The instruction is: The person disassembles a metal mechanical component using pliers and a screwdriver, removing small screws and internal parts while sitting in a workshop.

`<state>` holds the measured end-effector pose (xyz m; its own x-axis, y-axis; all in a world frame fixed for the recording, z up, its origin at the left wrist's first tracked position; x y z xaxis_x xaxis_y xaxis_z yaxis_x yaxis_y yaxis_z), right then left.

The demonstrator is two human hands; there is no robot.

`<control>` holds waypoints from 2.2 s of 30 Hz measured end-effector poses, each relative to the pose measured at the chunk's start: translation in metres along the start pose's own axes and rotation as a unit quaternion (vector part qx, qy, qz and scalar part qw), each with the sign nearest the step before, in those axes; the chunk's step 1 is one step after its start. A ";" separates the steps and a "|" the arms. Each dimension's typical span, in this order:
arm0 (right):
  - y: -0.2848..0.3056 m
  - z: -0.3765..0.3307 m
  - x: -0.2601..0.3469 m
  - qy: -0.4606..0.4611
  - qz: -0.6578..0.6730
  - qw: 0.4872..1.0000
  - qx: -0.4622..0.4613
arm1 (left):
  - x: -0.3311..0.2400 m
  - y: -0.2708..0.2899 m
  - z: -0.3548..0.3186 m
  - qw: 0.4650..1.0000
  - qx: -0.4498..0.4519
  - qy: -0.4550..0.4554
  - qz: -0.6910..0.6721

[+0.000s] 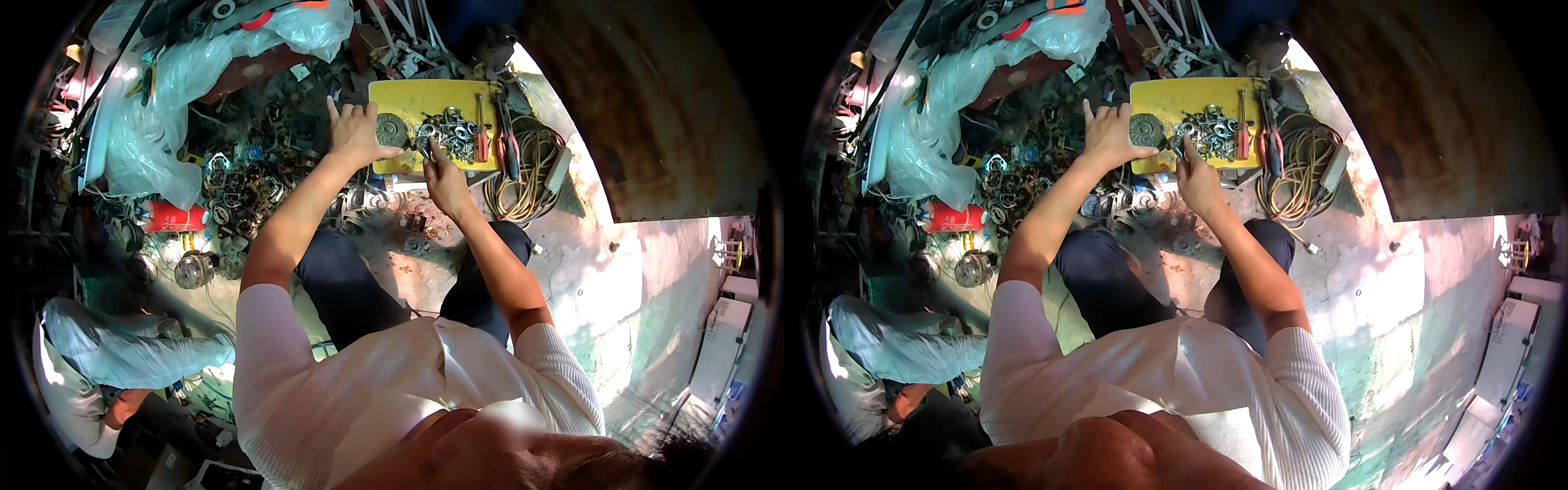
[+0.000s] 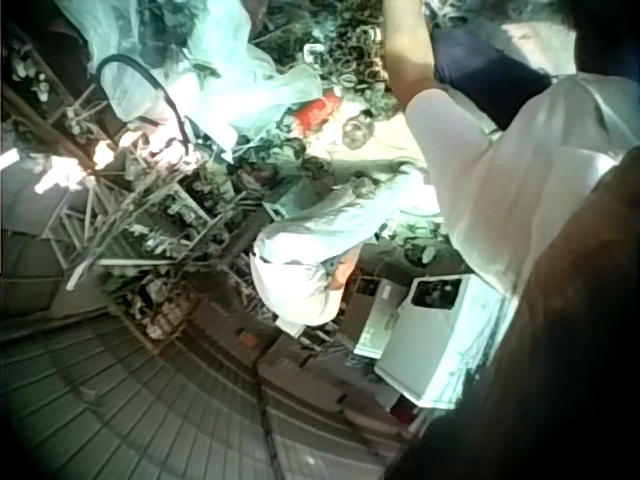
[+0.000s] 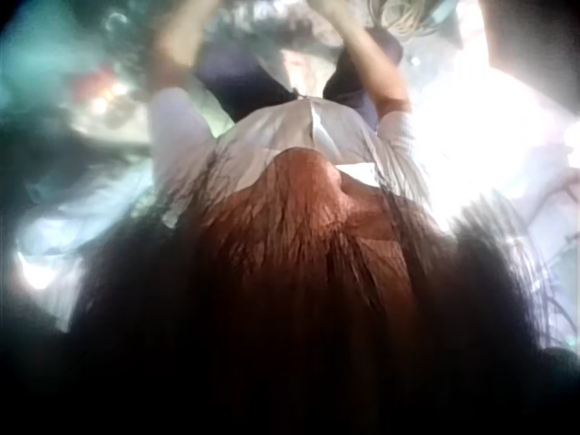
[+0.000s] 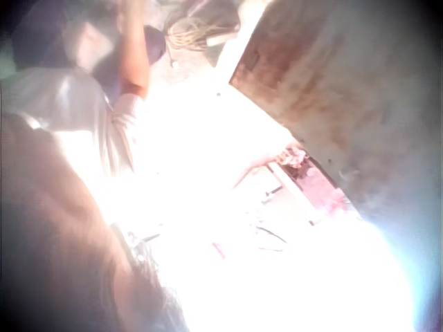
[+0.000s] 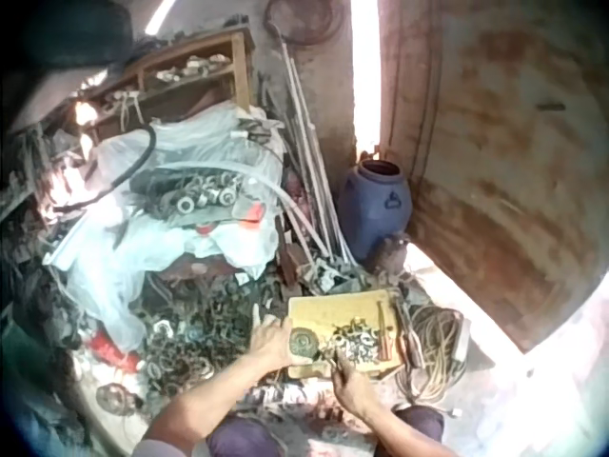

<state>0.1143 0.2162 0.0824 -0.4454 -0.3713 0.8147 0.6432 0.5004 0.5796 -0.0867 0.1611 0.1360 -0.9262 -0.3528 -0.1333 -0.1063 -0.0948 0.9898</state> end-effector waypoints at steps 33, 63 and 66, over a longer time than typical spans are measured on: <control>-0.013 0.025 -0.006 0.049 -0.071 0.996 -0.006 | -0.011 -0.018 -0.005 0.999 -0.001 0.041 -0.008; -0.025 0.049 -0.007 -0.016 -0.019 0.999 0.031 | -0.002 -0.020 0.010 0.996 0.071 0.010 -0.056; -0.030 0.040 0.006 -0.037 -0.021 0.999 -0.015 | -0.002 -0.022 0.010 0.995 0.066 0.007 -0.068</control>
<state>0.0677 0.2307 0.0703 -0.5168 -0.3313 0.7894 0.6410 0.4615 0.6133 -0.0866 0.1732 0.1149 -0.8947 -0.3586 -0.2662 -0.2780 -0.0192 0.9604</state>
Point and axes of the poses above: each hand's wrist, its own z-axis towards the middle knuckle, its own y-axis out of the back of the hand, x = y × z, the point moved 1 cm from there along z, towards the middle knuckle, and after that the axes turned 5 degrees about -z, right-handed, at the moved point
